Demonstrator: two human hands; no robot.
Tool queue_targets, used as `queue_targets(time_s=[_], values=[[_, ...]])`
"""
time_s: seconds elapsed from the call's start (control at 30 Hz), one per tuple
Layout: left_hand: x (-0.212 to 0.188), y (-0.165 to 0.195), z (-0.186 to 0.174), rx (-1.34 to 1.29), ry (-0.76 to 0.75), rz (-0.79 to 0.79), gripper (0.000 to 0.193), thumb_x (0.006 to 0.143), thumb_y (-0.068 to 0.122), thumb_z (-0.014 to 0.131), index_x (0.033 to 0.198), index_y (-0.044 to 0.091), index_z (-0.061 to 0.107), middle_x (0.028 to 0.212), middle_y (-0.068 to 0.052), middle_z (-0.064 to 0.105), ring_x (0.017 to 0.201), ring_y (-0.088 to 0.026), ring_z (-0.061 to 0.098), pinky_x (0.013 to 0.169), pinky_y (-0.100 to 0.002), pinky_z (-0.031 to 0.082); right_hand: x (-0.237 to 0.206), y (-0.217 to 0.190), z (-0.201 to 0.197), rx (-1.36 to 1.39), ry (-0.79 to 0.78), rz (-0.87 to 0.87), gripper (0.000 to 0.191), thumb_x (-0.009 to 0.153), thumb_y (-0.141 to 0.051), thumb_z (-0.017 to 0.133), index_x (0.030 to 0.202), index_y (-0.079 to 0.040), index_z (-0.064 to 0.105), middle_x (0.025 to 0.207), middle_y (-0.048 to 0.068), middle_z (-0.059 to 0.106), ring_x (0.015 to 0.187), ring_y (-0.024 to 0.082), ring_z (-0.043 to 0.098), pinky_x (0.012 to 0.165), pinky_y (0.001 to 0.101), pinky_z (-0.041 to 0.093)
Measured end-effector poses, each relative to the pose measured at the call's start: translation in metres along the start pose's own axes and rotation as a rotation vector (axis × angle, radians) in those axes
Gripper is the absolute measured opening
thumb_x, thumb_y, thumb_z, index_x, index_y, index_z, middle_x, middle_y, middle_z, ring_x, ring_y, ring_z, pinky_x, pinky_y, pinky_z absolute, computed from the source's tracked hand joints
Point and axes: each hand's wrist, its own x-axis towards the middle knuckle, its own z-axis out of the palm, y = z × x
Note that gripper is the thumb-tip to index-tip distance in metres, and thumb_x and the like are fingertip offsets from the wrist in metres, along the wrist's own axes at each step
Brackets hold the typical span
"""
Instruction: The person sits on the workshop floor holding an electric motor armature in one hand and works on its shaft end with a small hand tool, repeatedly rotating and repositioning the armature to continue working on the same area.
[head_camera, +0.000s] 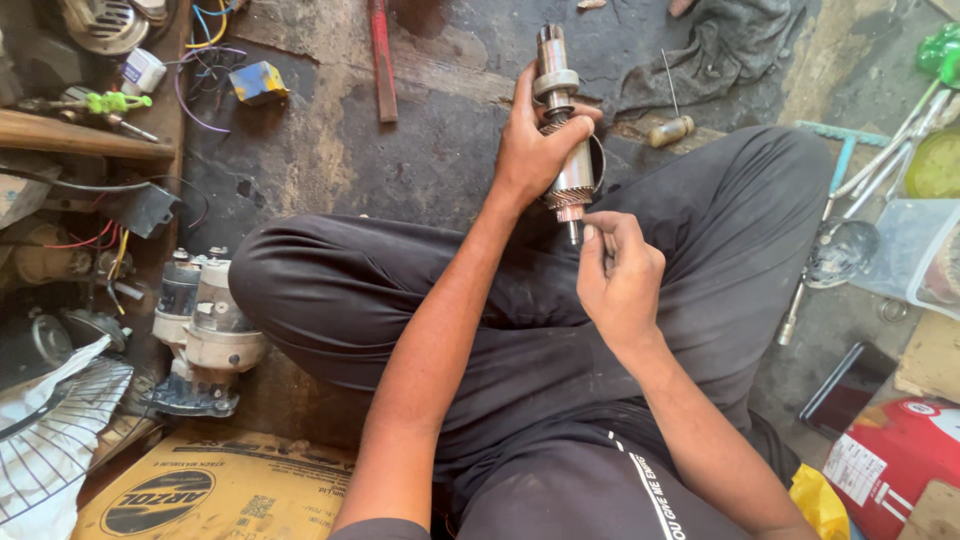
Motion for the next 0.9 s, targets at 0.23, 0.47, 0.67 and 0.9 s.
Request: queue_targets(time_s=[0.23,0.47,0.67,0.9], values=[[-0.0003,-0.0017,-0.0002,0.008,0.0,-0.006,0.082,0.084,0.009,0.073,0.153,0.001,0.029,0.103,-0.011,0.078,0.096,-0.016,0.074,0.089,-0.032,0.059,-0.0006,-0.0011,-0.0001,0.038,-0.001,-0.006,0.005,0.104,0.003,0.06,0.108,0.005,0.061,0.073,0.0,0.056,0.059,0.003,0.041,0.051,0.025,0.034],[-0.0008,0.0013,0.0003,0.027,0.012,-0.011,0.082,0.084,0.009,0.071,0.153,0.001,0.029,0.103,-0.01,0.078,0.095,-0.015,0.075,0.085,-0.032,0.06,0.001,-0.0014,0.0001,0.02,-0.004,0.028,0.004,0.104,0.003,0.061,0.107,0.005,0.063,0.066,0.001,0.051,0.056,0.004,0.039,0.051,0.0257,0.032],[-0.0012,0.0052,0.0013,0.038,0.023,-0.009,0.082,0.084,0.009,0.072,0.154,0.002,0.03,0.102,-0.011,0.079,0.095,-0.016,0.074,0.087,-0.032,0.06,-0.0015,-0.0022,-0.0018,0.02,0.006,0.011,0.005,0.103,0.003,0.06,0.108,0.005,0.062,0.073,0.001,0.058,0.06,0.003,0.043,0.052,0.0243,0.036],[-0.0019,0.0044,0.0011,0.075,0.023,0.012,0.084,0.085,0.011,0.072,0.155,0.003,0.028,0.103,-0.01,0.079,0.096,-0.016,0.075,0.09,-0.032,0.06,-0.0005,0.0042,-0.0003,0.049,0.002,0.034,0.005,0.105,0.002,0.059,0.108,0.005,0.061,0.072,-0.001,0.057,0.06,0.002,0.041,0.052,0.0242,0.034]])
